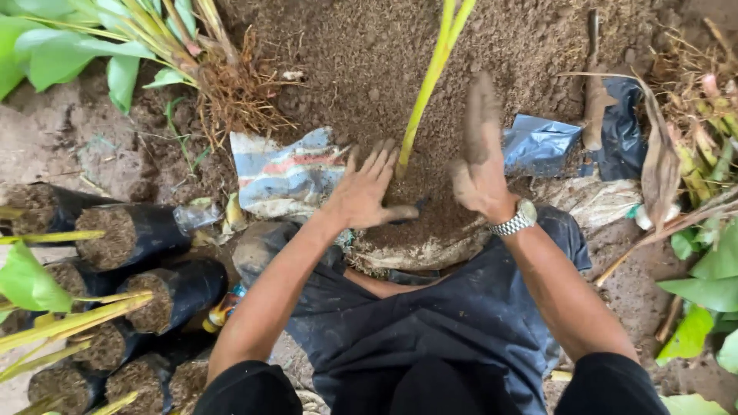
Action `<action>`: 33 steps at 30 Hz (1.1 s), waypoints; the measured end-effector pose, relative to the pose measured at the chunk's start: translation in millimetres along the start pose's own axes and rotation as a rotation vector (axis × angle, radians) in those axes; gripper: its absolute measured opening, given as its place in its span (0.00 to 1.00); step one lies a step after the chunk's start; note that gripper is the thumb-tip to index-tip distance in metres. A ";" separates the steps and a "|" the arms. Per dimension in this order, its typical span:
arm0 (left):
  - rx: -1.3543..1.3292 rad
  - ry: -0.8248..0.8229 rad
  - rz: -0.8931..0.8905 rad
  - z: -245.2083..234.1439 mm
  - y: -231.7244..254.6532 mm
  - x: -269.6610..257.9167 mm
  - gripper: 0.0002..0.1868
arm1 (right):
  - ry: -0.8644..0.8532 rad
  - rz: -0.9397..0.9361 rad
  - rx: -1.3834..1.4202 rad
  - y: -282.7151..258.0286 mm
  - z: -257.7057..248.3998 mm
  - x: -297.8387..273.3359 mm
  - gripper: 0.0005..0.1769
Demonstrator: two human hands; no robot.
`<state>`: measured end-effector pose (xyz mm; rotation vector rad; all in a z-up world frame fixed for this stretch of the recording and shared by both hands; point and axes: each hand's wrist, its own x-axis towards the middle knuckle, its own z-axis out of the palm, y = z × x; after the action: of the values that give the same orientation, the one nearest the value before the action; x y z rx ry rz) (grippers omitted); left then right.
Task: Filling black plastic nursery bags with soil and planting seedlings by hand.
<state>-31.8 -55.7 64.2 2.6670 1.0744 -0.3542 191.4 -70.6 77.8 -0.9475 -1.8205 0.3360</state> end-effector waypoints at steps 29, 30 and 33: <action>-0.276 0.214 -0.179 89.6 -82.6 93.9 0.05 | -0.645 0.858 0.178 127.1 68.7 2.0 0.23; -0.276 0.215 -0.174 96.5 -82.0 96.2 0.05 | -0.641 0.860 0.174 130.1 68.6 -0.9 0.23; -0.263 0.243 -0.156 114.3 -84.7 93.5 0.09 | -0.666 0.773 0.106 139.1 79.9 -7.5 0.15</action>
<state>-40.9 27.9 -83.8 2.4415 1.3036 0.0846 185.8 29.6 -47.5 -1.5671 -1.8950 1.3421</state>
